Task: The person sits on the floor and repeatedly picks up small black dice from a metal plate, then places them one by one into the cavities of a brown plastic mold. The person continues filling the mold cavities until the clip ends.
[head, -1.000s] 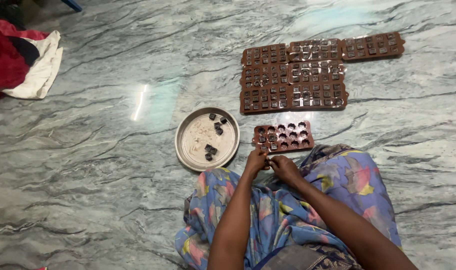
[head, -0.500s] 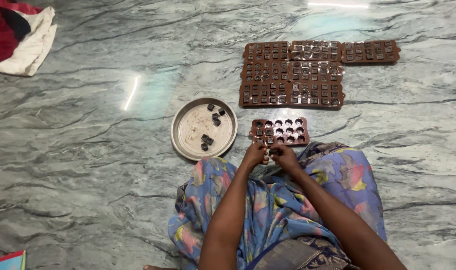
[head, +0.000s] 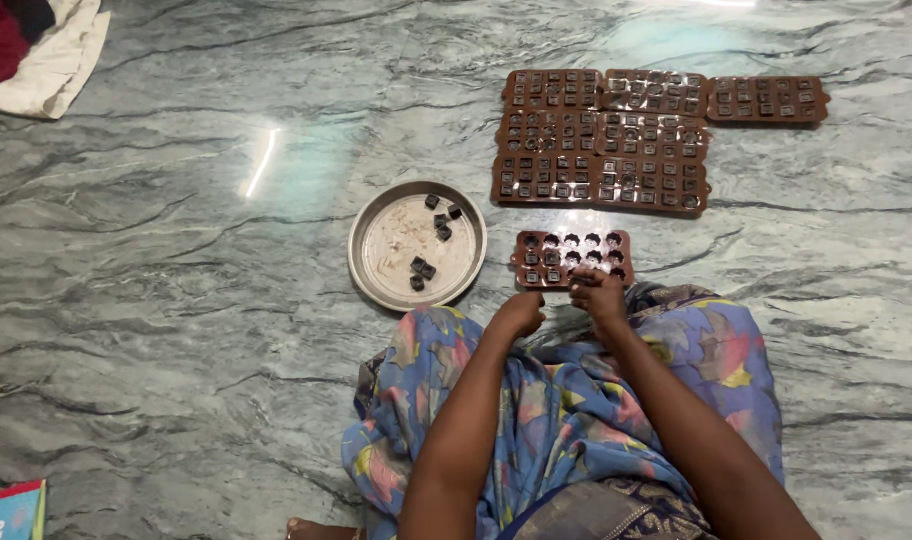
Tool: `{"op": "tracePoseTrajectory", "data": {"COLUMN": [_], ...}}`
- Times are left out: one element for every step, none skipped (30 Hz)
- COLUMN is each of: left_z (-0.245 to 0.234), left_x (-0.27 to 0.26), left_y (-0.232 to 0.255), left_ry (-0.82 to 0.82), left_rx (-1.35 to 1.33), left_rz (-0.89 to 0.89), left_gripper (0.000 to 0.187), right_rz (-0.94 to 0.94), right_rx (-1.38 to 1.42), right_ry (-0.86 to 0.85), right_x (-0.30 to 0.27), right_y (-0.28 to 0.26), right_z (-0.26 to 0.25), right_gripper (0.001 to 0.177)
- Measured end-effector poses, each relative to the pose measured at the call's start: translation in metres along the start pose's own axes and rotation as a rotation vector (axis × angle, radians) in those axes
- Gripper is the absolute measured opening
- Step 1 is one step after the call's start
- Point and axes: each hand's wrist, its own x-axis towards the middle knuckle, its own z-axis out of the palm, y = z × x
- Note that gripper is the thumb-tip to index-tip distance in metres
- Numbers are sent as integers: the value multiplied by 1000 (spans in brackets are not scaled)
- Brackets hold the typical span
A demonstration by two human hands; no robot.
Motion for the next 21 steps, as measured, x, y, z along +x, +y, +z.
{"op": "tracePoseTrajectory", "data": {"left_z": [0, 0, 0, 0, -1, 1, 2, 4, 5, 7, 8, 9, 9, 10, 12, 13, 13, 13, 14, 13, 13], "left_x": [1, 1, 1, 2, 3, 5, 6, 8, 10, 12, 14, 15, 17, 18, 19, 21, 21, 20, 20, 21, 22], "left_y": [-1, -3, -4, -6, -9, -10, -11, -13, -15, -18, -21, -23, -26, -27, -27, -28, -30, -32, -33, -34, -34], "left_ry": [1, -2, -4, -7, -11, -16, -21, -32, -43, -55, -58, -61, -62, -81, -99, -118, -119, -120, -125, -131, -140], "left_rx": [4, 10, 17, 25, 25, 25, 28, 31, 34, 37, 37, 37, 37, 41, 44, 46, 51, 56, 60, 72, 83], "left_rz": [6, 7, 7, 7, 11, 16, 20, 10, 0, -9, -13, -16, -22, -30, -41, -51, -57, -63, -65, -74, -77], "left_gripper": [39, 39, 39, 38, 39, 39, 39, 39, 39, 40, 40, 40, 40, 41, 41, 42, 41, 40, 38, 38, 38], "right_rz": [-59, -128, -198, -269, -317, -366, -415, -494, -574, -653, -641, -628, -617, -576, -536, -496, -453, -410, -363, -336, -305], "right_rx": [-32, -180, -327, -474, -538, -602, -663, -761, -858, -956, -1032, -1108, -1182, -1190, -1199, -1207, -1234, -1260, -1289, -1294, -1301], "right_ry": [-9, 17, 43, 69, 93, 117, 142, 134, 127, 120, 147, 175, 200, 190, 177, 163, 154, 145, 139, 120, 107], "right_x": [3, 5, 9, 14, 19, 24, 29, 33, 37, 41, 45, 47, 52, 57, 60, 65, 70, 75, 78, 82, 84], "right_y": [-1, -2, -5, -8, -10, -14, -17, -20, -23, -25, -27, -28, -29, -31, -31, -33, -33, -33, -33, -33, -34], "right_z": [1, 2, 2, 5, 9, 11, 15, 18, 20, 23, 28, 32, 37, 40, 41, 42, 45, 49, 49, 51, 52], "right_gripper": [34, 36, 37, 38, 37, 37, 38, 37, 35, 34, 35, 37, 38, 36, 34, 32, 32, 32, 32, 32, 33]}}
